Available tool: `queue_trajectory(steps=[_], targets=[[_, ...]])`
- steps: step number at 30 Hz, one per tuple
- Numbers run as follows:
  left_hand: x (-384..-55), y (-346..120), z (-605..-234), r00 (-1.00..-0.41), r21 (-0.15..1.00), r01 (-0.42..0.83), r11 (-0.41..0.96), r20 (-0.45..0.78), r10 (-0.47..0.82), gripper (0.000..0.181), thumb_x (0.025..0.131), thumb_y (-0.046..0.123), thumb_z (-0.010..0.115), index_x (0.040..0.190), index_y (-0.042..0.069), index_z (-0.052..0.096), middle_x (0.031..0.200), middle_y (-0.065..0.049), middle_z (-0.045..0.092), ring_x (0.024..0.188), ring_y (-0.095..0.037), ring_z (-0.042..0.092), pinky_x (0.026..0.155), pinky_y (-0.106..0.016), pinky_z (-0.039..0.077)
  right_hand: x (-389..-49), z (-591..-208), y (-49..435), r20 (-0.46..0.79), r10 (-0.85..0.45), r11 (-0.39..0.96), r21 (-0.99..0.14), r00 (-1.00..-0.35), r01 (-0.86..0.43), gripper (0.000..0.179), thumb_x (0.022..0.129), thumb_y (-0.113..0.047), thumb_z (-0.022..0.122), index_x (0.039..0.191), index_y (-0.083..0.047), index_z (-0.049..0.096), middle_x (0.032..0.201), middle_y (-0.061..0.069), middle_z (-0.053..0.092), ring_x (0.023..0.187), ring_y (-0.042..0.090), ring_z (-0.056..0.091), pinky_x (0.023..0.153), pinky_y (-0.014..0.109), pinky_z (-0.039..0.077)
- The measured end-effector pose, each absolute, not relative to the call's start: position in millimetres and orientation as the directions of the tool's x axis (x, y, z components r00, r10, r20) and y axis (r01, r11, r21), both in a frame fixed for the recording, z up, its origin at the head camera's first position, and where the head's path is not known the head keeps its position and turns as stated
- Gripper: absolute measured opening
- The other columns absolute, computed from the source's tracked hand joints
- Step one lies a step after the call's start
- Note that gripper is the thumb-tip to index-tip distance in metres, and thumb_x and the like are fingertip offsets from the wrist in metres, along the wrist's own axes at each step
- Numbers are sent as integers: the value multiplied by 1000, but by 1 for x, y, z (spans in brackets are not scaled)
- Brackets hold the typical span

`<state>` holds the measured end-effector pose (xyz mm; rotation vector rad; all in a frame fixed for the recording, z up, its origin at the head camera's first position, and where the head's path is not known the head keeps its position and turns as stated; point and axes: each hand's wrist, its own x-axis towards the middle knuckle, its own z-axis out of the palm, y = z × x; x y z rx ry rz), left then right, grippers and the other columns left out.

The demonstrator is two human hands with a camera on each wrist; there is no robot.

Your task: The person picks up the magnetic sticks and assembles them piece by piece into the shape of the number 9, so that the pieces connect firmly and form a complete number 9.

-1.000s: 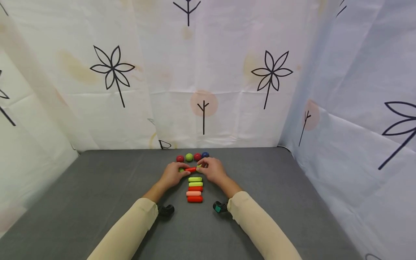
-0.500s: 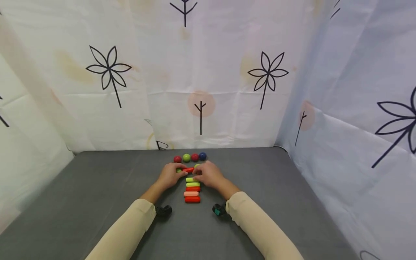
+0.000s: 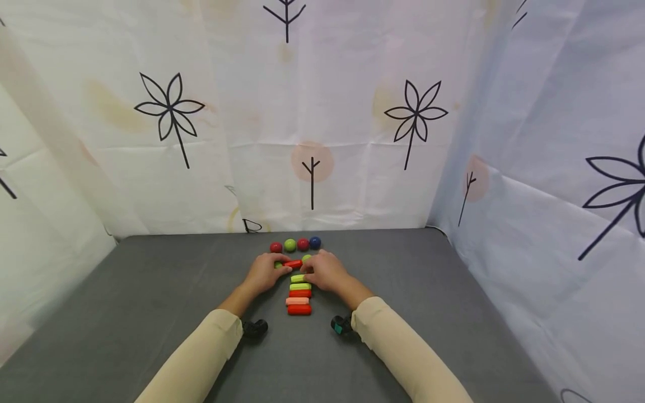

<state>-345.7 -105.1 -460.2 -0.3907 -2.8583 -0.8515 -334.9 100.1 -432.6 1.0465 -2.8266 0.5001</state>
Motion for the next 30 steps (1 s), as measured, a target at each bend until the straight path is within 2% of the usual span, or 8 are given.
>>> queue_trajectory(steps=[6, 11, 21, 30], targets=[[-344, -106, -460, -950, 511, 306, 803, 220, 222, 24, 87, 28, 74, 107, 16, 75, 105, -1, 69, 100, -28, 60, 89, -45, 46, -337, -432, 102, 174, -633, 719, -229, -754, -657, 14, 87, -21, 74, 100, -16, 77, 99, -1, 71, 85, 19, 55, 79, 37, 46], [-344, -106, -460, -947, 504, 313, 805, 226, 227, 25, 87, 28, 74, 108, 15, 75, 106, -2, 69, 99, -27, 59, 88, -44, 46, -338, -432, 104, 155, -615, 739, -229, -773, -634, 12, 87, -22, 74, 98, -17, 77, 97, -2, 70, 84, 18, 53, 78, 37, 45], [-343, -105, -459, -956, 520, 288, 804, 202, 212, 26, 88, 27, 74, 110, 13, 74, 107, -4, 69, 101, -27, 60, 90, -45, 46, -332, -432, 112, 181, -495, 766, -371, -850, -525, 11, 88, -20, 73, 96, -13, 76, 87, -4, 68, 79, 14, 52, 71, 33, 45], [-343, -104, -460, -954, 530, 291, 797, 228, 196, 24, 87, 27, 75, 106, 14, 76, 103, -3, 69, 98, -27, 59, 87, -43, 46, -327, -431, 124, 250, -388, 788, -410, -887, -460, 10, 87, -20, 74, 93, -13, 77, 82, -4, 64, 75, 14, 49, 66, 31, 43]])
